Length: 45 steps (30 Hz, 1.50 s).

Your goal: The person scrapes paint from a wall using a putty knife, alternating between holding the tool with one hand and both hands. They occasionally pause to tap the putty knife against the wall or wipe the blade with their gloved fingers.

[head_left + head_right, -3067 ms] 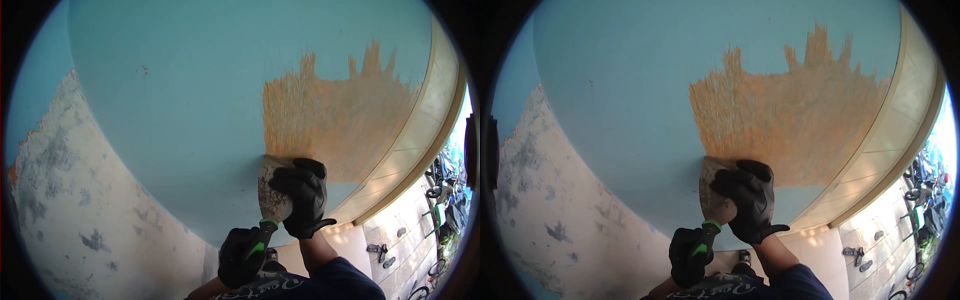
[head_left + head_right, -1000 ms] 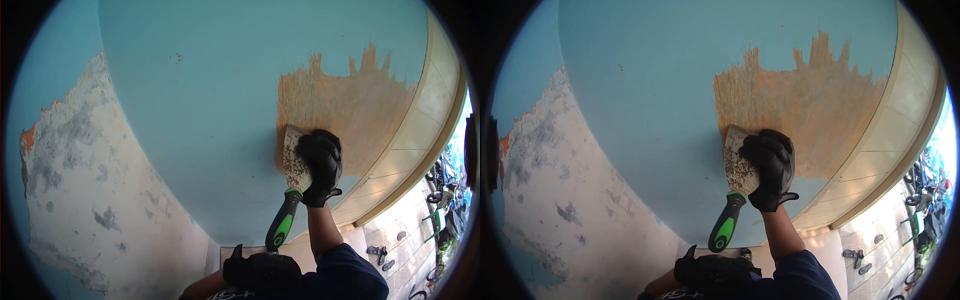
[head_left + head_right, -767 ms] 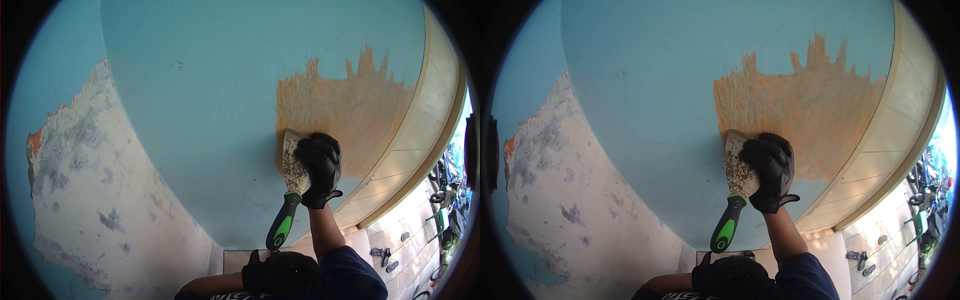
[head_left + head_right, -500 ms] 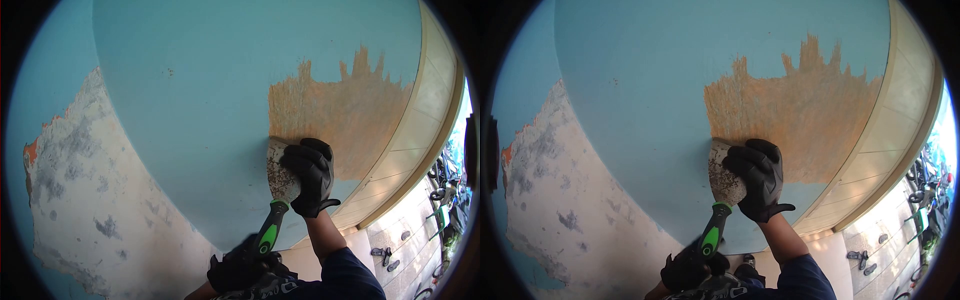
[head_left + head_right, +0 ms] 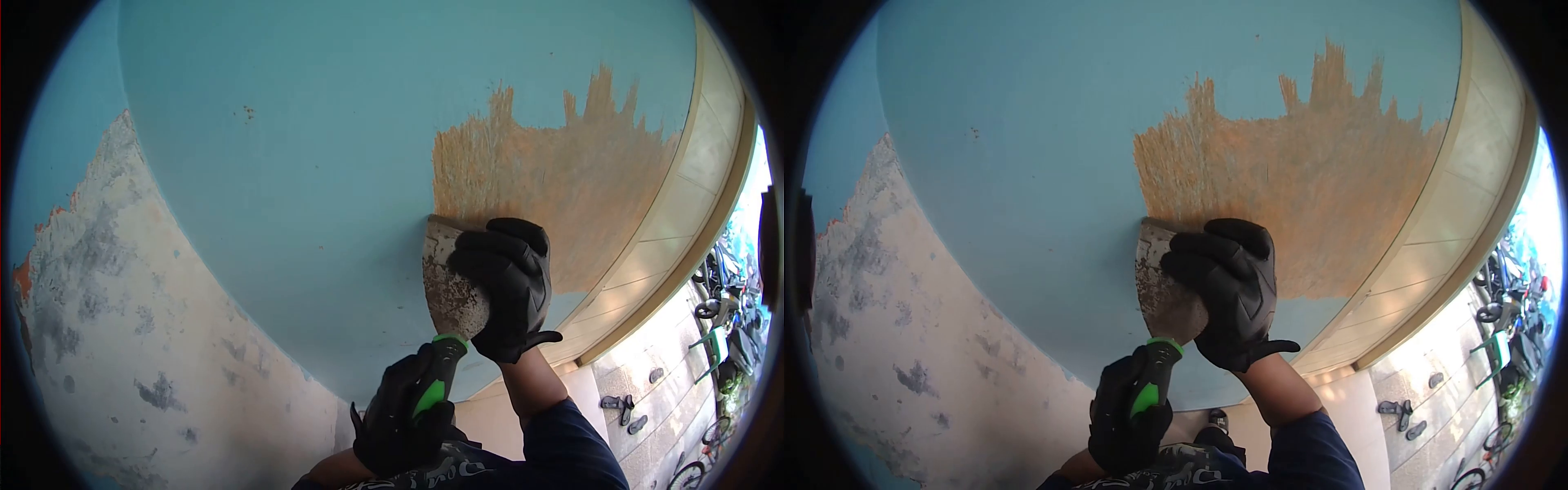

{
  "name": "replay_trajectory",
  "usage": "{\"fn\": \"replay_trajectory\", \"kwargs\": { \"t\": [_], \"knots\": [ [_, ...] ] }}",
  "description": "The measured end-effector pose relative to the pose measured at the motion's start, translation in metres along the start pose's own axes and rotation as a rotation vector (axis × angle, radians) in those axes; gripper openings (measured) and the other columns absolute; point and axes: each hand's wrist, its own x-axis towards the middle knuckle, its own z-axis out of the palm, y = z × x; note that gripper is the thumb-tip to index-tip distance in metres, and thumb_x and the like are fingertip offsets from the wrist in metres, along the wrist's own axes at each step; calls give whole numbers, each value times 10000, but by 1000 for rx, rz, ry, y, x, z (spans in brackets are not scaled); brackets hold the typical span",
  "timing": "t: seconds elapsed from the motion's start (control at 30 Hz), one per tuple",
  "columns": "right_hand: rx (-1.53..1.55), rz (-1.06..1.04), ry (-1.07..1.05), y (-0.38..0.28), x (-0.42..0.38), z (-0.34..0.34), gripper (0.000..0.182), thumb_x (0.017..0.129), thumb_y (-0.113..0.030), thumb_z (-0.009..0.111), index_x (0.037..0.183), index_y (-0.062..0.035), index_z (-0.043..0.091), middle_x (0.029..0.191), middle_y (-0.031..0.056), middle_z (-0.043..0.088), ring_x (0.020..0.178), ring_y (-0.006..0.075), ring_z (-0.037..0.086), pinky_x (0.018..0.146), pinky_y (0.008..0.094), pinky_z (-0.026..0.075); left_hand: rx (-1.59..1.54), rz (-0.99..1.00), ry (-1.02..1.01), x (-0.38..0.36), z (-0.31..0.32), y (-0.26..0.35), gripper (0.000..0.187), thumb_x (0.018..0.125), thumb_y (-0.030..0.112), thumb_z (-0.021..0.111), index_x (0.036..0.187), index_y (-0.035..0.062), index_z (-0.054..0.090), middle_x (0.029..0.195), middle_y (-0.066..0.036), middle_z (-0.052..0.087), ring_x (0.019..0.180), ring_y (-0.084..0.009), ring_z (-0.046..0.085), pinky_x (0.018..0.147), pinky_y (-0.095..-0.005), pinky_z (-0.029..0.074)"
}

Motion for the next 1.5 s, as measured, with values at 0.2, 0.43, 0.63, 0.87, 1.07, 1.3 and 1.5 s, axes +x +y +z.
{"fn": "replay_trajectory", "kwargs": {
  "t": [0.2,0.43,0.63,0.87,1.07,1.3,1.5],
  "knots": [
    [-16,-12,38,-3,-2,6,290,671,-126,735,960,-129,745,1081,48,709,1069,337,579,910,446,474,-158,-152,100,-5,1,-18,490,933,154,632,1350,-62,491,1214,-178,633,1047,-207,627,866,-345,526],
    [-27,-47,145,-2,8,7,244,706,-112,723,946,-115,766,1044,57,712,1050,320,582,902,431,475,-530,-396,157,9,-7,-9,384,957,57,627,1323,0,526,1150,-113,655,788,-88,606,678,-254,506],
    [22,2,80,-2,-10,8,276,678,-97,736,952,-122,764,1049,56,714,1033,317,585,903,431,477,-128,-183,181,-8,12,-13,408,993,203,573,1300,-59,513,1080,-124,634,763,-95,587,640,-264,491],
    [17,-8,71,-1,5,4,259,689,-100,727,946,-113,753,1056,55,710,1037,317,586,887,425,484,-163,-132,257,3,19,-15,383,1003,216,554,1287,-39,516,939,-101,635,633,-74,549,540,-252,442],
    [37,-93,133,2,30,3,257,689,-99,724,944,-111,755,1041,58,712,1015,312,594,871,421,490,-534,-344,223,21,3,-1,372,1005,227,578,1308,23,508,745,-27,559,491,-28,423,437,-214,300],
    [20,-23,58,1,0,4,217,691,-161,711,888,-73,731,989,95,710,980,320,610,869,419,493,-279,-289,184,-7,12,-1,426,1021,297,550,1309,-11,493,1053,-104,639,679,-88,569,577,-263,468],
    [9,-56,81,2,16,5,204,703,-159,692,881,-65,729,985,101,710,973,314,612,846,411,497,-405,-346,205,5,13,-8,405,1019,312,557,1308,35,496,873,-62,610,576,-49,492,500,-224,382]
  ]
}}
